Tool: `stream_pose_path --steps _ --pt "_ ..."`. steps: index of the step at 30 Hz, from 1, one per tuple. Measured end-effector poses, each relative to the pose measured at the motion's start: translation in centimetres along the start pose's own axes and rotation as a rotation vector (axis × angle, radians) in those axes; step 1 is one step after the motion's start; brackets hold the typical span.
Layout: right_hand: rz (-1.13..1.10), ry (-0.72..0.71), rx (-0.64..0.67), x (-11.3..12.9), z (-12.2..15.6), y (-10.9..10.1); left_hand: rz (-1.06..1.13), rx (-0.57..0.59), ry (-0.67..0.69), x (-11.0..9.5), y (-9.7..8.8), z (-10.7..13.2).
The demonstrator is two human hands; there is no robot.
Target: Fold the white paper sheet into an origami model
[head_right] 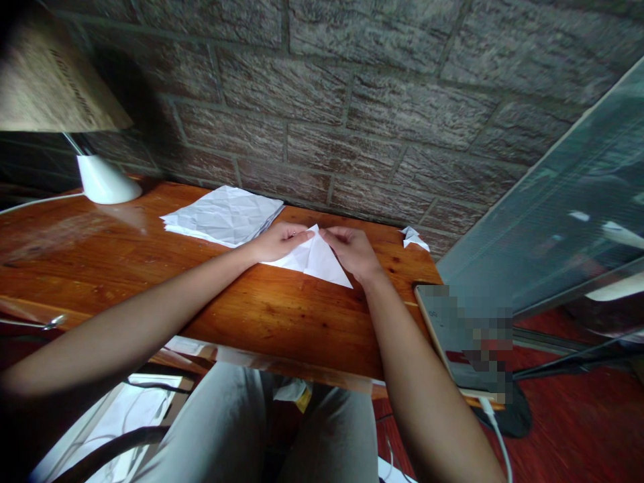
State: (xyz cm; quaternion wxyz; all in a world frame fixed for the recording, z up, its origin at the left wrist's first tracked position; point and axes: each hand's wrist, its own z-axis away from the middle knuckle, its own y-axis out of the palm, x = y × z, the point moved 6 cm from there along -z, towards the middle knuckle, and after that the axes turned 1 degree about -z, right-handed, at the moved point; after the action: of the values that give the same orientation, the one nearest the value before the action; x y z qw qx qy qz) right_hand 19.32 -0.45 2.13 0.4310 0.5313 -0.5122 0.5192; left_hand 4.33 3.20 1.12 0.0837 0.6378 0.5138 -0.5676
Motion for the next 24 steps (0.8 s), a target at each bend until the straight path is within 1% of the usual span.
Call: stream_pose_path --steps 5,11,17,19,21,24 --pt "0.012 -0.017 0.023 0.2 -0.1 0.3 -0.021 0.007 -0.003 0.1 0.0 0.0" --pt "0.016 -0.009 0.024 0.1 -0.2 0.1 -0.162 0.014 0.038 0.1 0.1 0.1" --pt "0.012 0.01 -0.003 -0.3 -0.3 -0.2 -0.333 -0.039 0.105 -0.7 -0.2 0.3" --pt "-0.001 0.012 0.011 -0.4 -0.3 -0.1 -0.348 -0.05 0.111 -1.0 -0.2 0.3" --pt "-0.028 0.021 0.052 -0.5 -0.2 0.1 -0.346 -0.064 0.109 -1.2 -0.2 0.4" --pt "-0.06 0.05 0.092 -0.8 -0.2 0.4 -0.297 -0.088 0.099 -1.1 -0.4 0.3"
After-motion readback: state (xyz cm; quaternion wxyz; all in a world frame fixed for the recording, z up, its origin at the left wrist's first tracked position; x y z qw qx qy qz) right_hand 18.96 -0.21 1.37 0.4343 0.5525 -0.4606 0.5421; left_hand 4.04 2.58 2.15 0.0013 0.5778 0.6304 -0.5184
